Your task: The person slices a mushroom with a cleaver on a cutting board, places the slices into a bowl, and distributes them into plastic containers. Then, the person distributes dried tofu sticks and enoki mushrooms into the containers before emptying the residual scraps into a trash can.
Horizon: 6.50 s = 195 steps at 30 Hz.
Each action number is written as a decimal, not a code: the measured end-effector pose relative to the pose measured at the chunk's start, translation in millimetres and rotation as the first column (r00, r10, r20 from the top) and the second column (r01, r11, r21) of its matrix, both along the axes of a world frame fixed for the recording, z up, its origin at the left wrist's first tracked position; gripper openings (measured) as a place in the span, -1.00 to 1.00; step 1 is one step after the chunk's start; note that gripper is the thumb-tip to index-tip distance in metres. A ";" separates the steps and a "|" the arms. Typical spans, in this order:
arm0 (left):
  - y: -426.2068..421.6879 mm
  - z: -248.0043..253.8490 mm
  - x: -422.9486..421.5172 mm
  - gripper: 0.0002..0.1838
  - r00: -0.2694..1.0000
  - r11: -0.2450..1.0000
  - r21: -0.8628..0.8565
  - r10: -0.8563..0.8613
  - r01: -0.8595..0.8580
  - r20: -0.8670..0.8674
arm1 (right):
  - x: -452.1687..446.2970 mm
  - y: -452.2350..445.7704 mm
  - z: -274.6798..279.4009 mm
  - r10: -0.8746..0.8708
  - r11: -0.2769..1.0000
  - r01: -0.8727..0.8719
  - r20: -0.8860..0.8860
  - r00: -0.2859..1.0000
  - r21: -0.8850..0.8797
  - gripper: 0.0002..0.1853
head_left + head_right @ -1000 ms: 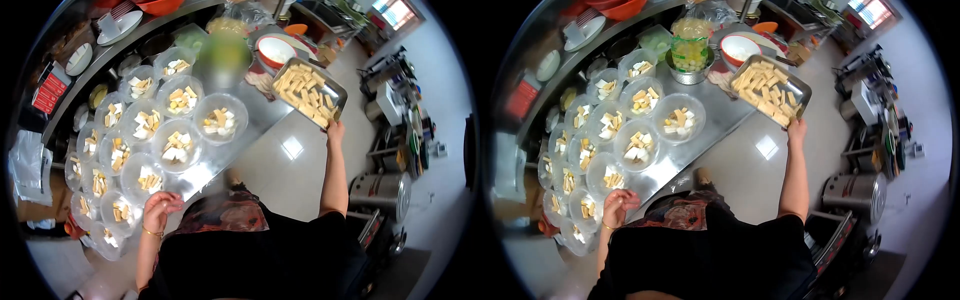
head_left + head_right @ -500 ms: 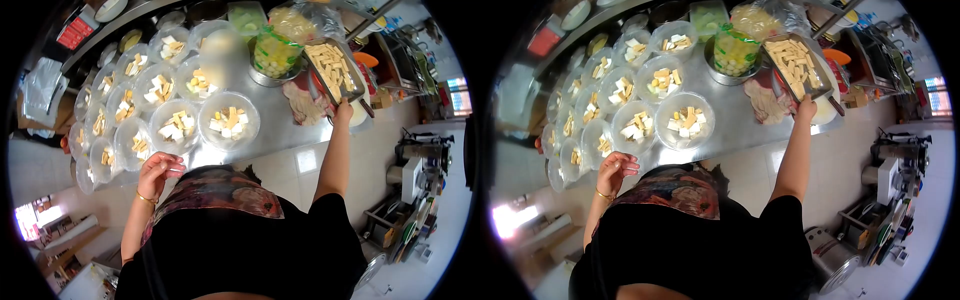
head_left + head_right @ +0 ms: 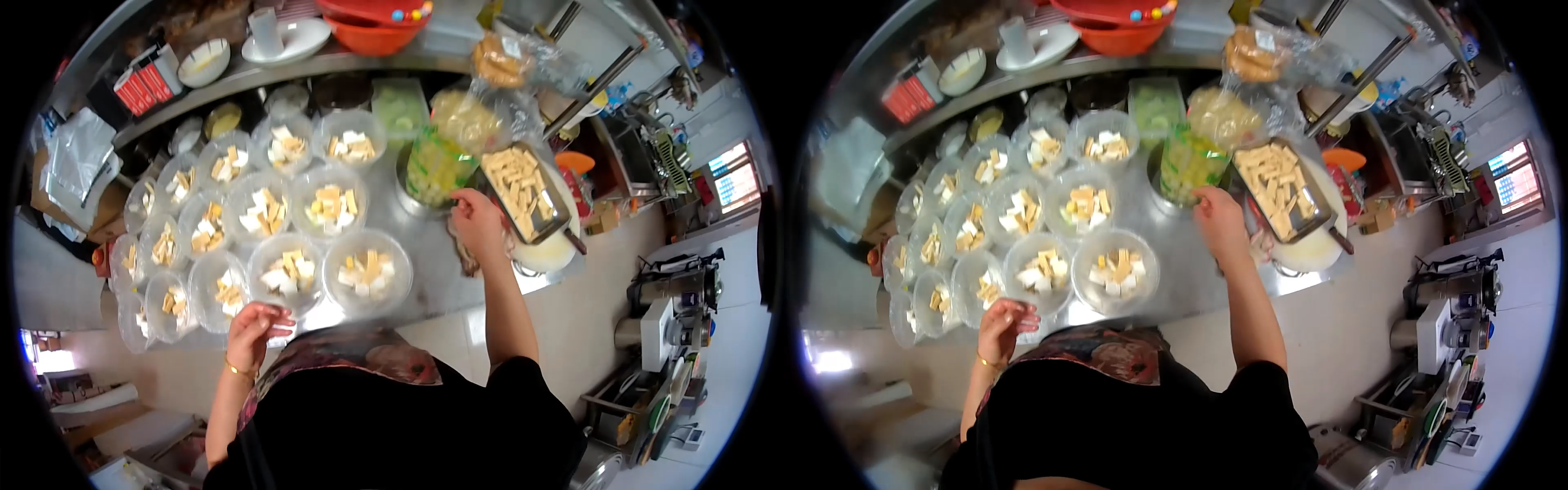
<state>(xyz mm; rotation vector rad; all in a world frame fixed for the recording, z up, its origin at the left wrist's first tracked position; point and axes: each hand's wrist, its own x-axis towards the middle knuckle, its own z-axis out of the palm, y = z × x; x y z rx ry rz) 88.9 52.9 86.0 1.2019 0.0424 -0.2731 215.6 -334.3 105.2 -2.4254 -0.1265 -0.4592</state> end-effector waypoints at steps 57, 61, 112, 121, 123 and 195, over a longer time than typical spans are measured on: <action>-359.5 -4.0 127.5 -0.78 0.918 0.902 0.187 -0.396 0.390 -0.004 | 43.4 -452.4 -130.5 -0.185 0.015 0.640 -0.627 0.757 0.768 -0.91; -409.7 -2.7 191.6 -0.38 0.890 0.726 0.687 -0.292 -0.031 0.350 | 73.5 -446.3 -153.4 -0.029 0.077 0.719 -0.719 0.694 0.691 -0.91; -345.1 117.0 143.4 -0.75 0.827 0.727 0.676 -0.452 0.124 0.334 | 290.0 -272.1 -0.6 0.550 0.784 -0.262 -0.435 0.713 0.563 -0.71; -333.3 36.7 123.0 -0.76 0.774 0.790 0.613 -0.388 -0.001 0.501 | 328.0 -220.9 -121.1 0.355 0.666 0.253 -0.596 0.720 0.702 -0.73; -336.1 26.6 119.7 -0.75 0.754 0.793 0.609 -0.401 0.002 0.520 | 327.1 -238.1 -113.1 0.279 0.739 0.157 -0.510 0.814 0.655 -0.72; -153.0 24.3 169.0 -0.69 0.993 0.971 0.206 0.113 -0.120 0.047 | 115.8 -50.7 -80.3 0.139 0.982 -0.176 -0.373 0.917 -0.066 -0.54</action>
